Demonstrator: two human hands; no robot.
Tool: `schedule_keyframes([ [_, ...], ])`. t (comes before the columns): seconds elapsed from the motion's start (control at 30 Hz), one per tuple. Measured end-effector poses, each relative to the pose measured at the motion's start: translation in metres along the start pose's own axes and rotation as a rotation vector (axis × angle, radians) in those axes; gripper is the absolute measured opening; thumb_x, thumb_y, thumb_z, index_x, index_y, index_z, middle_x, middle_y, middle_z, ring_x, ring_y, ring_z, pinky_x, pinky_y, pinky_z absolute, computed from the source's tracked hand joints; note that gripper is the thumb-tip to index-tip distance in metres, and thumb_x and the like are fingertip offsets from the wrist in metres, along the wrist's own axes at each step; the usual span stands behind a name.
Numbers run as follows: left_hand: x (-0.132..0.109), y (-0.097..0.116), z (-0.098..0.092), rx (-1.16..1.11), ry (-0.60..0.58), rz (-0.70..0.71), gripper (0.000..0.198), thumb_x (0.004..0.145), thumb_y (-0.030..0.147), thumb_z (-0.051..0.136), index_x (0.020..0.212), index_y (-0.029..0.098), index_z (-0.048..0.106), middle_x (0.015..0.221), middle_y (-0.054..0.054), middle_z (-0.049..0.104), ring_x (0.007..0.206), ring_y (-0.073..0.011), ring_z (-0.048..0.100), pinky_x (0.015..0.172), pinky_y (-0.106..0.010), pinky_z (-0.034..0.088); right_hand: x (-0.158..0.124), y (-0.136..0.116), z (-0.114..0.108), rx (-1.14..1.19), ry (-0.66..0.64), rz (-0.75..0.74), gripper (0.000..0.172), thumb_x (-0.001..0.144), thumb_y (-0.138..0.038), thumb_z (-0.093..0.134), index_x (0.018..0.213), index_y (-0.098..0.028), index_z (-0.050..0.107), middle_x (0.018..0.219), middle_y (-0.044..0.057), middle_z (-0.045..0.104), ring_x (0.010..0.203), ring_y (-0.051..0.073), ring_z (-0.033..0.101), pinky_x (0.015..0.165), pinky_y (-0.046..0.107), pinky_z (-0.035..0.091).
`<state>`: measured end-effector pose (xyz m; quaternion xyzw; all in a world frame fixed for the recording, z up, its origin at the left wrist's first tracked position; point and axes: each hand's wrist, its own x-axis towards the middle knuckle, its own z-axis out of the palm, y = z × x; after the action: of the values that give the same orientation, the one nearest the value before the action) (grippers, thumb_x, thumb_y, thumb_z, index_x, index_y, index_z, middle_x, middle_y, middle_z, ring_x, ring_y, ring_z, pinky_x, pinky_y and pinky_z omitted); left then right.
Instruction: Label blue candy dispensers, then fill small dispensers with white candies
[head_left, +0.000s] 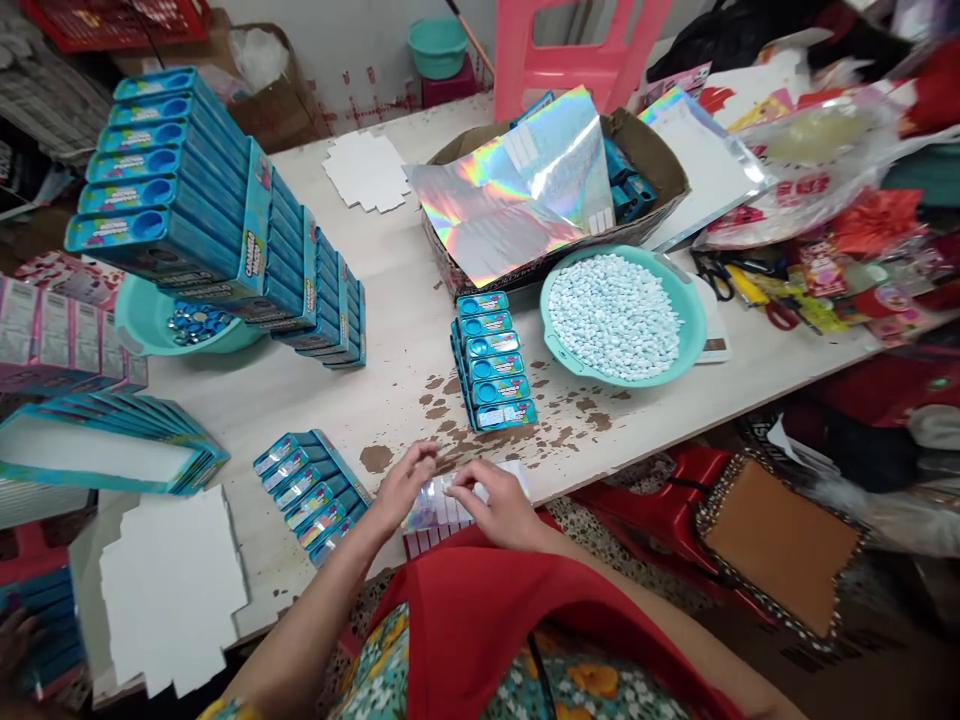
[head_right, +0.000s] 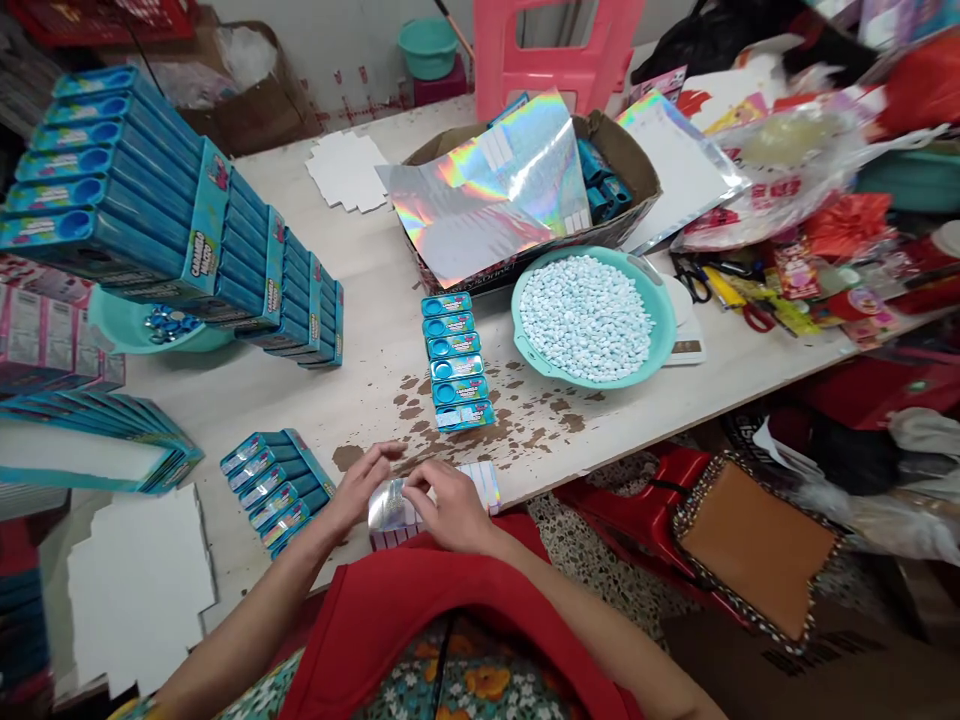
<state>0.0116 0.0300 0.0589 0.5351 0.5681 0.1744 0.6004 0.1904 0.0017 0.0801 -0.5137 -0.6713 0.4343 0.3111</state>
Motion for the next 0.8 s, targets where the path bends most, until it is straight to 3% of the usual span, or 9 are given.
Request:
schedule_keyframes([
  [0.07, -0.011, 0.033, 0.001, -0.231, -0.183, 0.057, 0.032, 0.082, 0.042, 0.051, 0.102, 0.017, 0.057, 0.098, -0.008, 0.062, 0.09, -0.0187, 0.058, 0.077, -0.028, 0.044, 0.002, -0.018, -0.02, 0.076, 0.152, 0.045, 0.006, 0.086, -0.023, 0.054, 0.081, -0.021, 0.057, 0.077, 0.0, 0.061, 0.074, 0.015, 0.057, 0.068, 0.026, 0.043],
  [0.13, -0.012, 0.061, 0.003, -0.263, -0.261, 0.036, 0.028, 0.081, 0.043, 0.054, 0.085, 0.015, 0.059, 0.072, -0.003, 0.059, 0.066, -0.0139, 0.057, 0.063, -0.025, 0.044, 0.007, -0.028, -0.035, 0.056, 0.307, 0.07, 0.007, 0.085, -0.024, 0.054, 0.08, -0.021, 0.058, 0.076, 0.0, 0.06, 0.076, 0.016, 0.056, 0.071, 0.028, 0.044],
  [0.23, 0.004, 0.089, 0.002, -0.177, -0.183, 0.061, 0.029, 0.084, 0.042, 0.048, 0.094, 0.016, 0.056, 0.056, 0.004, 0.048, 0.049, -0.0097, 0.048, 0.05, -0.022, 0.039, 0.023, -0.027, -0.048, -0.063, 0.535, 0.048, 0.008, 0.084, -0.025, 0.056, 0.079, -0.021, 0.061, 0.09, 0.004, 0.057, 0.092, 0.019, 0.054, 0.082, 0.034, 0.043],
  [0.33, 0.034, 0.101, -0.002, -0.104, -0.103, 0.185, 0.027, 0.085, 0.037, 0.046, 0.106, 0.02, 0.048, 0.058, 0.006, 0.046, 0.05, -0.0094, 0.047, 0.05, -0.021, 0.037, 0.045, -0.011, -0.053, -0.158, 0.705, 0.049, 0.01, 0.081, -0.029, 0.06, 0.079, -0.021, 0.064, 0.106, 0.008, 0.05, 0.105, 0.022, 0.048, 0.092, 0.039, 0.038],
  [0.47, 0.07, 0.098, -0.001, -0.013, -0.009, 0.277, 0.013, 0.084, 0.029, 0.044, 0.094, 0.021, 0.045, 0.059, 0.006, 0.045, 0.053, -0.0092, 0.044, 0.053, -0.02, 0.035, 0.07, 0.015, -0.054, -0.157, 0.774, 0.133, 0.011, 0.078, -0.03, 0.061, 0.074, -0.02, 0.064, 0.106, 0.008, 0.047, 0.106, 0.023, 0.047, 0.092, 0.04, 0.038],
  [0.6, 0.086, 0.084, 0.016, 0.068, 0.084, 0.292, 0.012, 0.086, 0.03, 0.041, 0.093, 0.021, 0.042, 0.064, 0.004, 0.047, 0.054, -0.0103, 0.043, 0.055, -0.022, 0.034, 0.078, 0.029, -0.05, -0.037, 0.798, 0.21, 0.011, 0.076, -0.03, 0.061, 0.077, -0.02, 0.057, 0.097, 0.006, 0.049, 0.097, 0.021, 0.05, 0.085, 0.036, 0.041],
  [0.7, 0.088, 0.067, 0.033, 0.244, 0.237, 0.219, 0.016, 0.088, 0.029, 0.035, 0.1, 0.021, 0.041, 0.07, 0.0, 0.052, 0.055, -0.0132, 0.045, 0.056, -0.025, 0.032, 0.076, 0.032, -0.048, -0.026, 0.826, 0.237, 0.018, 0.074, -0.029, 0.062, 0.086, -0.02, 0.052, 0.091, 0.004, 0.051, 0.088, 0.019, 0.051, 0.08, 0.034, 0.043],
  [0.8, 0.085, 0.047, 0.04, 0.317, 0.331, 0.114, 0.022, 0.088, 0.031, 0.036, 0.105, 0.02, 0.042, 0.077, -0.003, 0.056, 0.06, -0.0167, 0.05, 0.057, -0.027, 0.033, 0.074, 0.034, -0.047, -0.036, 0.814, 0.213, 0.02, 0.078, -0.028, 0.056, 0.095, -0.02, 0.049, 0.097, 0.005, 0.052, 0.09, 0.019, 0.05, 0.08, 0.034, 0.042],
])
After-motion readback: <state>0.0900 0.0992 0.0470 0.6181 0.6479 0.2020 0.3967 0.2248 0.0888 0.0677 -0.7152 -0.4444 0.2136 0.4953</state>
